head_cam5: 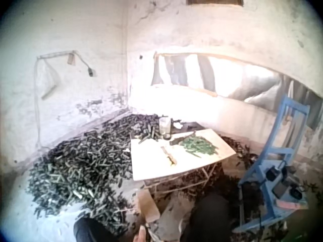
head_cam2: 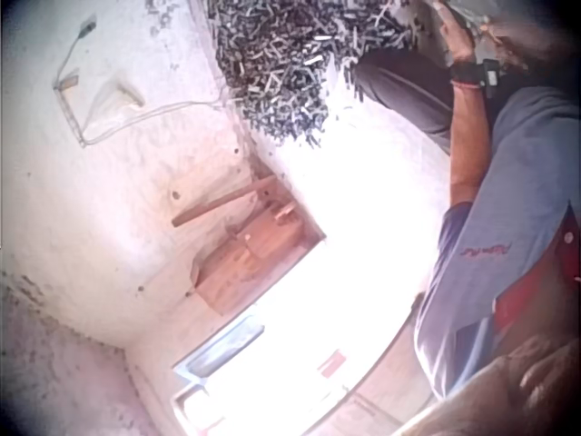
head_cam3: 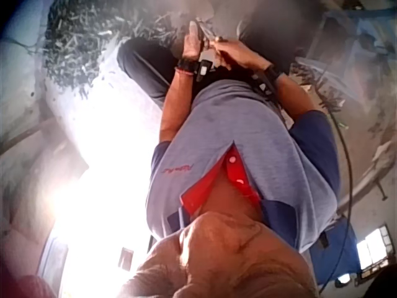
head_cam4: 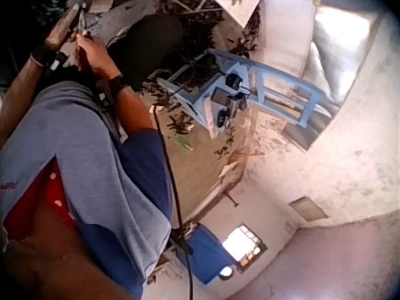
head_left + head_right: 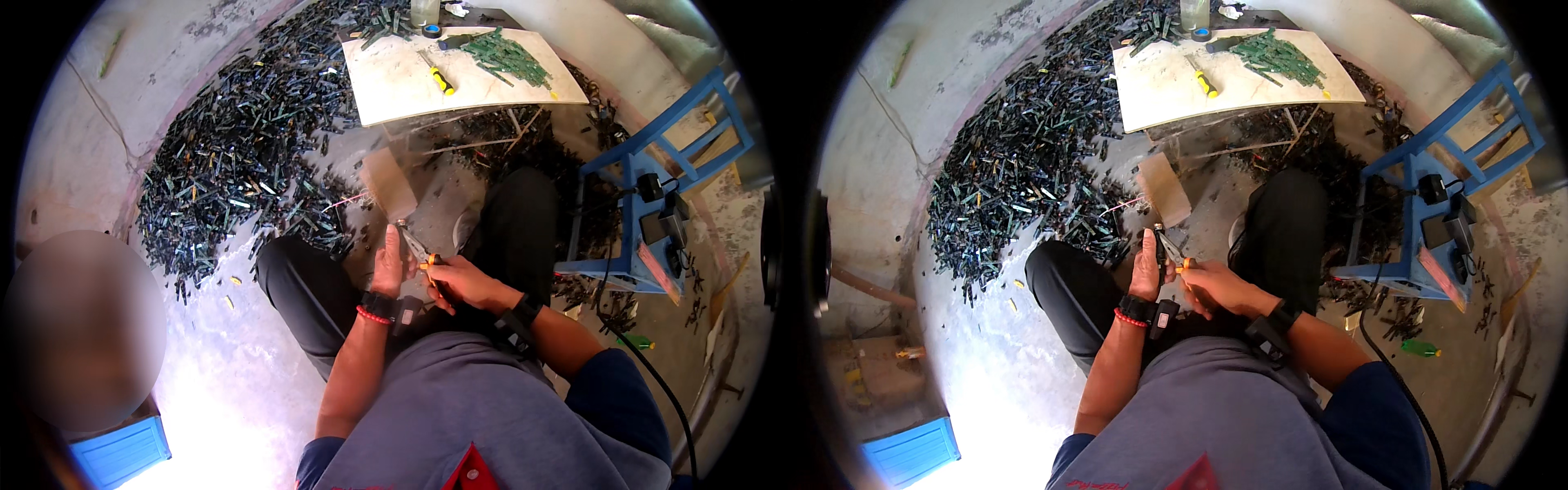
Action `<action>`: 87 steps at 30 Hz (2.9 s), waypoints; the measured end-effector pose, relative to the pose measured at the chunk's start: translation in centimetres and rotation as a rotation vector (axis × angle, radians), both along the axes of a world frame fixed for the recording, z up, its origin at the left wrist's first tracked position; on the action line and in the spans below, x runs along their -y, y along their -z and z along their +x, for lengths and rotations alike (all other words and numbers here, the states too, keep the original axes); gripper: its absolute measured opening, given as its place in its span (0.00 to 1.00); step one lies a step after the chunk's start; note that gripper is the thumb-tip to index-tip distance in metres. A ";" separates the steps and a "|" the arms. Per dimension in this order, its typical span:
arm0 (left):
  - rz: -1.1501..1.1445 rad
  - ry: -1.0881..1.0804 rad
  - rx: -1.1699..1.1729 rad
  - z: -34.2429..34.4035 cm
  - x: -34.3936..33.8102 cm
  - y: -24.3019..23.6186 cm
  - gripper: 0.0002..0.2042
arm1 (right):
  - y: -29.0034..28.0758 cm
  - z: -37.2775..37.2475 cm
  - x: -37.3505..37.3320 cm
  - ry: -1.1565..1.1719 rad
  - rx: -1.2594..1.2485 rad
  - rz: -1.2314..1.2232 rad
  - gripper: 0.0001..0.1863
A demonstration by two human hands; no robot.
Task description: The person sits on the floor and uses pliers to cut green plastic strips into smaller pieces. They repeatedly pick up strips, cut them, and place the resulting pieces onto a white board. The person also uses a brush to sweep debris from the board into a container.
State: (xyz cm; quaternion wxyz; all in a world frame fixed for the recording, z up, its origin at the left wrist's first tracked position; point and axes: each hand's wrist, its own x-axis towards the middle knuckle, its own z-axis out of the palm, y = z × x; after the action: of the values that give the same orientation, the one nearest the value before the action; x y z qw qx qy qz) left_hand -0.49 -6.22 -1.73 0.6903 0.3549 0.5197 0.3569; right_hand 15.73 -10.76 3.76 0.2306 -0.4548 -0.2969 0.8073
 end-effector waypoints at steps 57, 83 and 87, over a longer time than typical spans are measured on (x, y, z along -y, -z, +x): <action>-0.220 -0.066 0.234 -0.2 0.7 -0.8 0.31 | 1.2 0.0 -1.0 -0.089 -0.207 0.012 0.18; -0.009 -0.058 -0.352 0.0 0.0 4.9 0.38 | -0.5 1.4 -2.0 -0.377 1.208 0.964 0.14; -0.039 -0.131 -0.137 0.5 0.1 4.1 0.32 | -0.1 1.6 -2.4 -0.412 1.070 0.882 0.15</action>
State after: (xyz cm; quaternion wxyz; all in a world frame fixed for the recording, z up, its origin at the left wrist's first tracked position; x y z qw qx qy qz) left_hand 0.02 -6.31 -5.86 0.6353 0.3301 0.5947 0.3659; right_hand 17.37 -8.40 3.82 0.0587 -0.5871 -0.7471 0.3063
